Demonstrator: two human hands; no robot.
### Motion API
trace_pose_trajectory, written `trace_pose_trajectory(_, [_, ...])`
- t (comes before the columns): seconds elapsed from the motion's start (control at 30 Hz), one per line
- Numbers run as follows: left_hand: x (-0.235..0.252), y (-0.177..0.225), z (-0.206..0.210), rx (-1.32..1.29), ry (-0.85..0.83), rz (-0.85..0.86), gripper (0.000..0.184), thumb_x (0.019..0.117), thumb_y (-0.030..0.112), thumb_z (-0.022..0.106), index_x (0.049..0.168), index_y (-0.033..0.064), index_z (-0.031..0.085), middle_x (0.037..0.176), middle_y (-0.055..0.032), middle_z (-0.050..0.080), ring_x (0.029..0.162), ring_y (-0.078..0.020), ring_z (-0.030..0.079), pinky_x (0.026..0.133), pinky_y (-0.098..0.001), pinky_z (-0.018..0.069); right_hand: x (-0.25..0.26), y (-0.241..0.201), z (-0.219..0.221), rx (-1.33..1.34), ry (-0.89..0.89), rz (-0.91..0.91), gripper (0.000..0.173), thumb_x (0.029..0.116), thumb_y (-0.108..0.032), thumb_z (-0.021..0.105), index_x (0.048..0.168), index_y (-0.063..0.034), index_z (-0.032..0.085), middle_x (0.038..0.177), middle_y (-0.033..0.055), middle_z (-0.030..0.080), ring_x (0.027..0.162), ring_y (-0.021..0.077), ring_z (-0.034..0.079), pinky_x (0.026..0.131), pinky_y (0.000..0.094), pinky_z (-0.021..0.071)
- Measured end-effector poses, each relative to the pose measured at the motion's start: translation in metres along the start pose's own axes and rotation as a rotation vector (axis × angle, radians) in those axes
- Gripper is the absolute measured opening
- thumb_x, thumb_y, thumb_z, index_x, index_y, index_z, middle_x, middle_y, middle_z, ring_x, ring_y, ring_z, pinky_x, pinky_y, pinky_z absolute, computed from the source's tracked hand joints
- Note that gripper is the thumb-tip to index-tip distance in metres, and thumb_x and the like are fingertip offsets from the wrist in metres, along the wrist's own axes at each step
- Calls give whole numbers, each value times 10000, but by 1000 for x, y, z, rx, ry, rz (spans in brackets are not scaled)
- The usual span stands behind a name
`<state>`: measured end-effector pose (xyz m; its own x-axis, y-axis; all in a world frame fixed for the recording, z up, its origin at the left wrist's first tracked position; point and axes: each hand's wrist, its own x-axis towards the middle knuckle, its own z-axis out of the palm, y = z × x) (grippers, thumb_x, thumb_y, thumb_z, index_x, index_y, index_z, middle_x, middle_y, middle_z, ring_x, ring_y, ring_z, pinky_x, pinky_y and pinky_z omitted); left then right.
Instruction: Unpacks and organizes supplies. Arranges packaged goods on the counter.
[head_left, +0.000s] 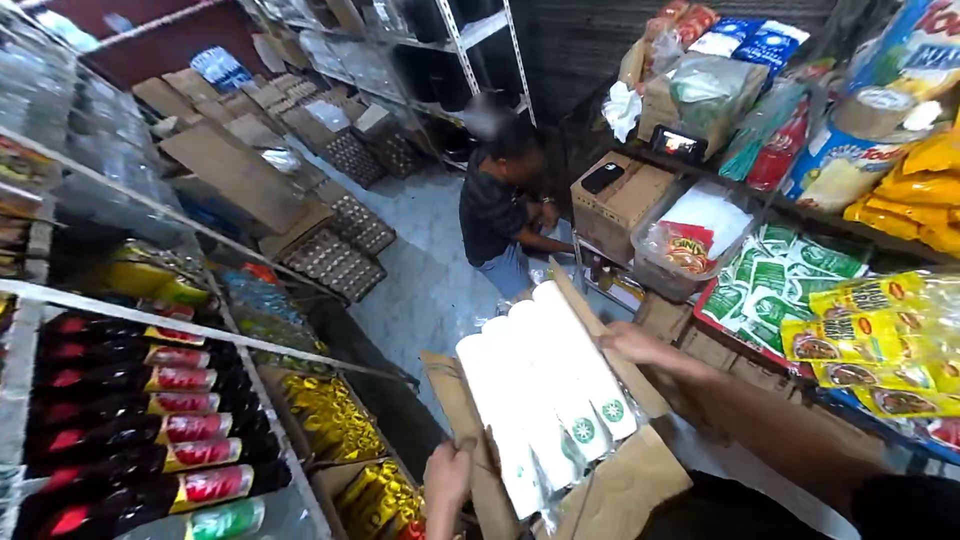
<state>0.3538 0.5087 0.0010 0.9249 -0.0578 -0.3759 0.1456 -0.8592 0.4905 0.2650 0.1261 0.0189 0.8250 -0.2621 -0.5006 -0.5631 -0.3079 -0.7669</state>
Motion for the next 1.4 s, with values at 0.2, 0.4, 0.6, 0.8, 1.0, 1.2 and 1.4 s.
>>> trace_pose_trajectory(0.2, [-20,29,14,97,85,-36,528,1017,420,585,1167,-81,657,1117,-319,659,1095,-482,626,933,-699,465,9,21,-15,-152,-63,-125,548,1038,-464,551,1151,61,656,1098,278,669,1055,423,657,920,659,500])
trace_pose_trajectory(0.4, [-65,66,42,273,234,-131,512,1004,444,562,1257,13,675,1263,-284,649,1231,-469,588,1015,-698,416,-36,44,-45,-345,-129,-201,472,1026,-365,562,1340,-15,597,1198,253,670,1123,431,649,914,683,494])
trace_pose_trajectory(0.6, [-125,75,75,472,339,-173,393,1007,297,554,1292,44,649,1260,-268,658,1212,-453,616,987,-673,465,-38,89,-72,-302,-112,-178,465,1053,-375,525,1258,28,638,1228,267,657,1166,420,637,955,662,491])
trace_pose_trajectory(0.8, [-161,89,85,477,282,-126,367,1015,293,556,1245,32,671,1207,-269,676,1174,-460,632,969,-677,477,-69,103,-89,-340,-175,-249,365,1054,-271,501,1123,55,649,1101,266,670,1051,419,666,867,651,513])
trace_pose_trajectory(1.0, [-217,75,88,326,116,66,244,996,163,595,1089,-41,689,1016,-269,691,991,-447,672,879,-688,497,-144,141,-119,-471,-284,-301,291,1036,-228,542,996,32,666,948,228,676,905,402,681,789,635,529])
trace_pose_trajectory(1.2, [-286,54,114,132,56,123,243,1017,214,591,1050,-3,695,842,-156,677,800,-318,672,759,-587,534,-205,196,-147,-507,-336,-171,409,1072,-333,504,1253,8,637,1072,258,678,1036,430,661,914,661,494])
trace_pose_trajectory(1.4, [-291,27,112,43,-137,-91,390,991,377,608,1174,45,700,992,-166,721,934,-336,699,861,-607,541,-219,220,-123,-471,-215,-165,283,964,-226,675,1144,-9,689,993,219,708,924,394,698,828,678,535])
